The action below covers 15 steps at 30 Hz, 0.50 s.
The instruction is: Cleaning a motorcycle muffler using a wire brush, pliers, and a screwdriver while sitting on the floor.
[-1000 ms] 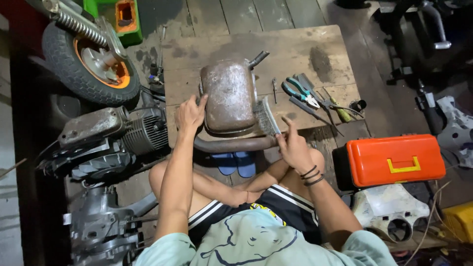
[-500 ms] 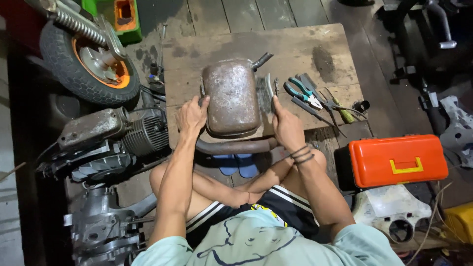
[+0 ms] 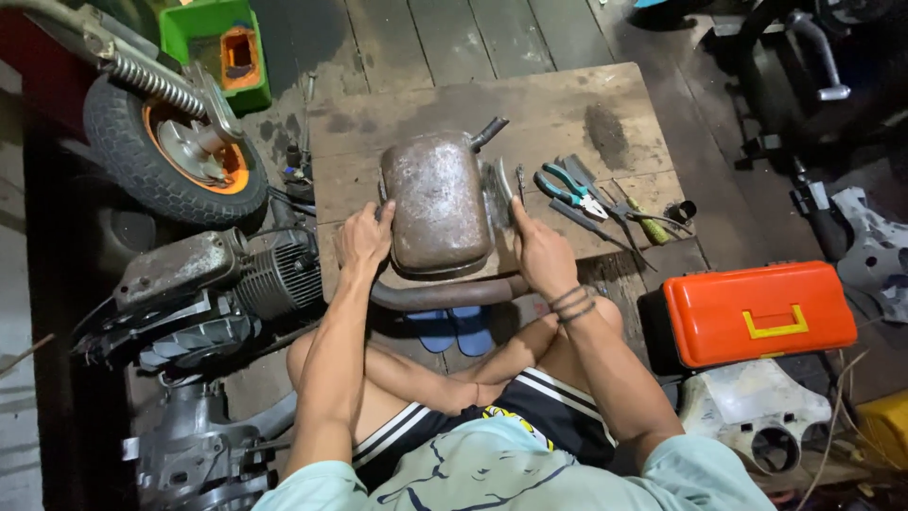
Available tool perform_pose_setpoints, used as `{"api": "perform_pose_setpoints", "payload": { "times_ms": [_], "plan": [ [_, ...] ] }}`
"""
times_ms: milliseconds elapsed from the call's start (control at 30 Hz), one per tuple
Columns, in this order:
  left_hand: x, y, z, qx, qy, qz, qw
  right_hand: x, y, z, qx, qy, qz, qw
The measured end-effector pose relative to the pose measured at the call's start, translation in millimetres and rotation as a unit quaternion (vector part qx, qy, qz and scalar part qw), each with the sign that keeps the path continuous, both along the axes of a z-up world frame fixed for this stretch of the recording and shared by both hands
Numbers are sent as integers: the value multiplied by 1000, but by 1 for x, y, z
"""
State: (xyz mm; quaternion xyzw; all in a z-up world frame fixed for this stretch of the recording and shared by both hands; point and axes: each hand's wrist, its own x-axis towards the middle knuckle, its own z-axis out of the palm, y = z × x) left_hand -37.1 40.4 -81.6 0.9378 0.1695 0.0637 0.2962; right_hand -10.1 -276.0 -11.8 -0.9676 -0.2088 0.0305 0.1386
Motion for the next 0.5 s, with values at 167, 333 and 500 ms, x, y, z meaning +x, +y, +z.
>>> {"api": "perform_pose_setpoints", "payload": {
  "times_ms": [167, 333, 500],
  "plan": [
    [3, 3, -7, 1, -2, 8, 1000, -29, -19, 0, -57, 1, 25, 998],
    [1, 4, -9, 19, 6, -3, 1000, 9, 11, -12, -51, -44, 9, 998],
    [7, 6, 4, 4, 14, 7, 1000, 25, 13, -12, -46, -70, 2, 996]
  ]
}}
